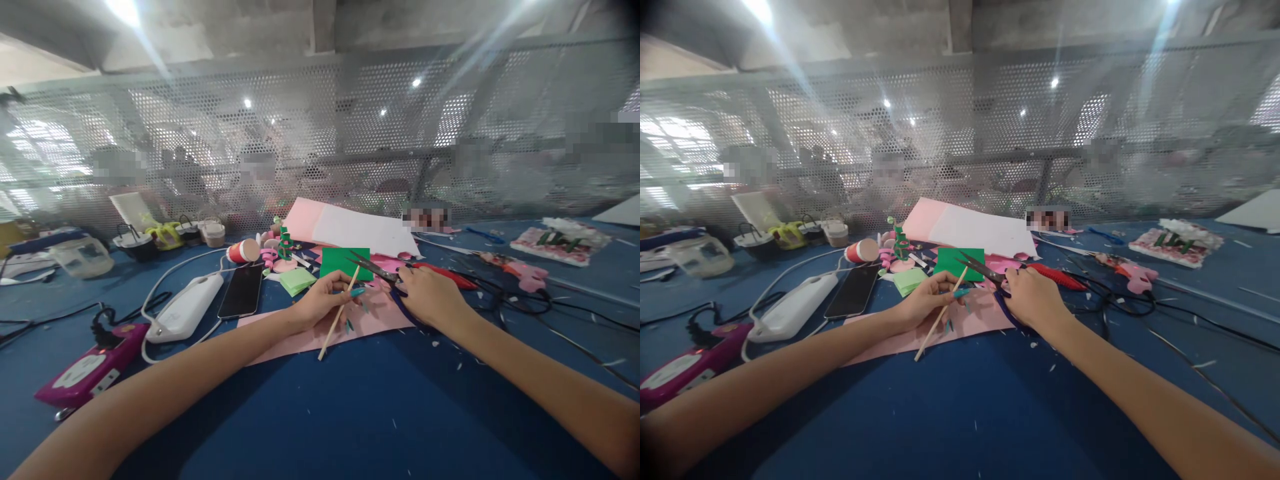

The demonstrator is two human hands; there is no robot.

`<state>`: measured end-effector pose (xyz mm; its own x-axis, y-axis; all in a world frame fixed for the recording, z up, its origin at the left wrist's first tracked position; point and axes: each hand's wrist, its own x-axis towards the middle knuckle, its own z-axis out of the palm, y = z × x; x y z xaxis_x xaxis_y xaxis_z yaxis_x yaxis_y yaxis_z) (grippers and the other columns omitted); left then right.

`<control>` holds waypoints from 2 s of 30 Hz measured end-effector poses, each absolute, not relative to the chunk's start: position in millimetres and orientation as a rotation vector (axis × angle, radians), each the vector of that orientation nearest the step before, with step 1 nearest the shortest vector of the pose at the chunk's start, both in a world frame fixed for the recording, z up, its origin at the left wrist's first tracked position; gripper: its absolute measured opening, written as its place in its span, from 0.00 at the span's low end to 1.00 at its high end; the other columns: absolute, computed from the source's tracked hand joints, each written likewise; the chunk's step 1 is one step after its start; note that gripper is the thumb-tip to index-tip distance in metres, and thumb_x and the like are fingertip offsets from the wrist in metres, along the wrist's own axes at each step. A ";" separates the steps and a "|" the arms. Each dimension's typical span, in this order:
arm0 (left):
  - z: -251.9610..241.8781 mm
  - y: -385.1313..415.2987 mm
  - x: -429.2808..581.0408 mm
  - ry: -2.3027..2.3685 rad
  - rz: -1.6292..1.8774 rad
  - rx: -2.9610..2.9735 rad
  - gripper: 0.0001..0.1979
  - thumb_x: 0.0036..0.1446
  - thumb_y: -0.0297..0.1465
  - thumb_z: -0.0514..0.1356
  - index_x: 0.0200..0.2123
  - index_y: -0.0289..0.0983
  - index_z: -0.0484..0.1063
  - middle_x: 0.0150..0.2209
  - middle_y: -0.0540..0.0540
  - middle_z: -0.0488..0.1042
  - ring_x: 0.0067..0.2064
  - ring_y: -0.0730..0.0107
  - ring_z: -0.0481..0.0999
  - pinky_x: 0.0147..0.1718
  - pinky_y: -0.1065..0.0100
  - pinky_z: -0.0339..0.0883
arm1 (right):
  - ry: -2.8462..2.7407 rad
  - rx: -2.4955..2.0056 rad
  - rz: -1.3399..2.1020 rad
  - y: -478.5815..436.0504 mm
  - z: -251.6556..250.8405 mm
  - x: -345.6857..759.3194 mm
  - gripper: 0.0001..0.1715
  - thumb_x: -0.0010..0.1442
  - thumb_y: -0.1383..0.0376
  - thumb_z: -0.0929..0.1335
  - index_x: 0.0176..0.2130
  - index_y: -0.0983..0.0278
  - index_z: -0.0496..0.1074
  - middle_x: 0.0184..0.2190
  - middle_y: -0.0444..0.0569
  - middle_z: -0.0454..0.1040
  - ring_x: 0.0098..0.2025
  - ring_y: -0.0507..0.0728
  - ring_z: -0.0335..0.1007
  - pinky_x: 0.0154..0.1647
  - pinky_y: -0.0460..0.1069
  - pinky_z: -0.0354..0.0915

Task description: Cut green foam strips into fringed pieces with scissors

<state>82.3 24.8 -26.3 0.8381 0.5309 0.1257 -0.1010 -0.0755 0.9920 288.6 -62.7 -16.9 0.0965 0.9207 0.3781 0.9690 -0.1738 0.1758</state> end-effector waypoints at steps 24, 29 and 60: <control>-26.4 23.4 84.0 0.361 0.580 1.495 0.14 0.52 0.33 0.60 0.39 0.34 0.63 0.33 0.46 0.74 0.15 0.82 0.67 0.14 0.76 0.63 | -1.968 -2.045 -0.726 -61.6 -20.4 300.6 0.23 0.61 0.54 0.55 0.41 0.69 0.64 0.38 0.59 0.69 0.40 0.62 0.67 0.31 0.50 0.57; -27.8 24.5 83.7 0.332 0.582 1.496 0.14 0.52 0.33 0.60 0.41 0.35 0.63 0.33 0.45 0.74 0.15 0.83 0.66 0.13 0.78 0.62 | -1.977 -2.080 -0.724 -61.9 -20.2 300.6 0.25 0.61 0.52 0.55 0.44 0.68 0.64 0.40 0.58 0.69 0.40 0.62 0.66 0.31 0.50 0.57; -27.9 26.5 81.5 0.340 0.597 1.527 0.12 0.52 0.31 0.60 0.40 0.36 0.64 0.29 0.48 0.72 0.16 0.79 0.68 0.15 0.74 0.66 | -1.964 -2.144 -0.557 -61.2 -18.3 297.9 0.25 0.60 0.49 0.54 0.39 0.65 0.67 0.33 0.53 0.73 0.33 0.61 0.71 0.24 0.48 0.54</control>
<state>81.5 26.5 -27.9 0.8143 0.5589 0.1568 -0.1504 -0.0579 0.9869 297.9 -61.2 -18.3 0.0567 0.9193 0.3895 0.9869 -0.1107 0.1175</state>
